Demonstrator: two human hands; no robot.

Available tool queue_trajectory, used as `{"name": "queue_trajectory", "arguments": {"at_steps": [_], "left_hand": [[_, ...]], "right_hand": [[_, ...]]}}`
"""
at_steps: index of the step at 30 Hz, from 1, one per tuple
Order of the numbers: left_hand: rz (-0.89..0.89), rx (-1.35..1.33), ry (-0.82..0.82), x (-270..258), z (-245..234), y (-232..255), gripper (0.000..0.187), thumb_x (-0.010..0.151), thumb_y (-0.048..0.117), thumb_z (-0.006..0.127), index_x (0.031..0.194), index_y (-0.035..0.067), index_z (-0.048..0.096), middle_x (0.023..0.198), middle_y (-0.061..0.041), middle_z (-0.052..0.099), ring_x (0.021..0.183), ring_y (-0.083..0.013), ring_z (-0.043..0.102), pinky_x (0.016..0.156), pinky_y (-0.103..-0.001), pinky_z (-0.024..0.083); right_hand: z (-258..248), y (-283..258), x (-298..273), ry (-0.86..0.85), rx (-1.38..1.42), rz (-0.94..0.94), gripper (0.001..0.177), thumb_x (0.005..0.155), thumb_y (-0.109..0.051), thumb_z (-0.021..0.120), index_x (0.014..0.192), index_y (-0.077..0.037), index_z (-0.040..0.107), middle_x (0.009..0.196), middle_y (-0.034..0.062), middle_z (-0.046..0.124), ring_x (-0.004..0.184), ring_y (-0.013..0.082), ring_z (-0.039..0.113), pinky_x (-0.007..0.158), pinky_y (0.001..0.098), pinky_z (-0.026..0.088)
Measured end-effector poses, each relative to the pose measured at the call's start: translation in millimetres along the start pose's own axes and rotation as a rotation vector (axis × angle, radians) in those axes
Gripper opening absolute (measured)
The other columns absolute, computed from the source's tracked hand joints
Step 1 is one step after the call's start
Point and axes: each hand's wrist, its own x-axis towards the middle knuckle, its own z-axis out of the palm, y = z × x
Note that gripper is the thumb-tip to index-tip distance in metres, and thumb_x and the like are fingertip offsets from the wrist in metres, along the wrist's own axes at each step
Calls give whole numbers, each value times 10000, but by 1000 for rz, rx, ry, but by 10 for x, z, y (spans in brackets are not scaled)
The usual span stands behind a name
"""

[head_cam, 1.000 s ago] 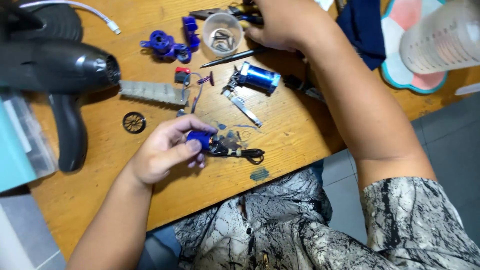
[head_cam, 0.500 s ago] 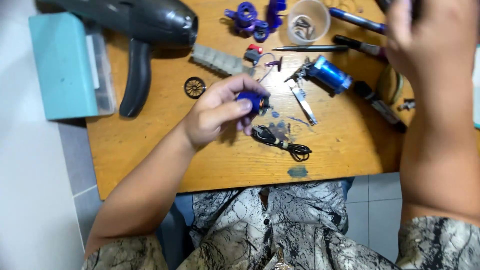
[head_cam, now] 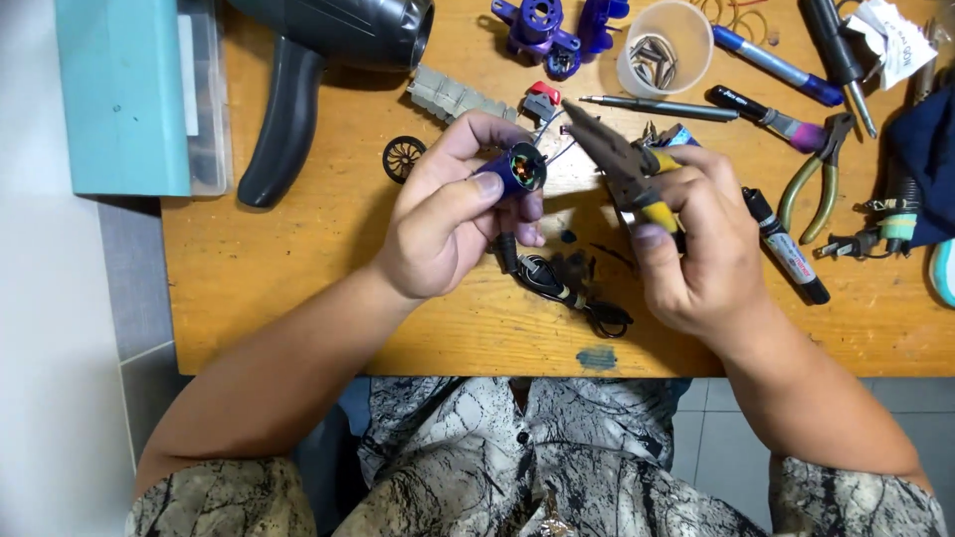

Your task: Assembling and wiring a small electric motor component using hand tools on a workbench.

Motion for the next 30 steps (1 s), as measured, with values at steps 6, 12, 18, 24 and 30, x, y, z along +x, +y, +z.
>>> {"name": "queue_trajectory", "arguments": {"at_steps": [6, 12, 18, 24, 30], "left_hand": [[3, 10, 6, -15, 54, -33, 413, 1143, 137, 643, 1513, 2, 517, 1146, -212, 688, 1042, -298, 768, 863, -417, 721], [20, 103, -57, -25, 71, -19, 350, 1177, 149, 615, 1488, 34, 503, 1159, -216, 722, 992, -311, 770, 874, -388, 704], [20, 170, -37, -25, 118, 18, 360, 1162, 175, 624, 1474, 32, 513, 1181, -227, 730, 1026, -292, 771, 894, -406, 732], [123, 406, -121, 34, 141, 39, 384, 1169, 143, 578, 1500, -44, 526, 1270, -202, 687, 1074, -289, 763, 900, -369, 753], [89, 850, -80, 11, 321, 88, 378, 1136, 286, 742, 1437, 81, 641, 1338, -97, 759, 1237, -216, 768, 1123, -335, 663]], "right_hand": [[16, -40, 38, 8, -5, -99, 358, 1205, -251, 525, 1066, 78, 555, 1151, 280, 659, 1389, 677, 619, 1136, 736, 543], [56, -57, 61, -19, -7, -126, 390, 1210, -276, 517, 1039, 70, 576, 1117, 264, 673, 1340, 639, 637, 1099, 693, 553], [61, 11, 31, 23, -59, -219, 425, 1193, -286, 570, 1022, 101, 607, 894, 238, 541, 1008, 546, 654, 941, 612, 572], [69, 50, -36, 54, -91, -85, 684, 1122, -392, 723, 1553, 107, 541, 1386, 321, 446, 1336, 499, 537, 1126, 596, 576], [23, -82, 37, -141, -146, -141, 610, 1140, -262, 630, 1593, 141, 561, 1284, 322, 630, 1104, 462, 583, 974, 562, 515]]}}
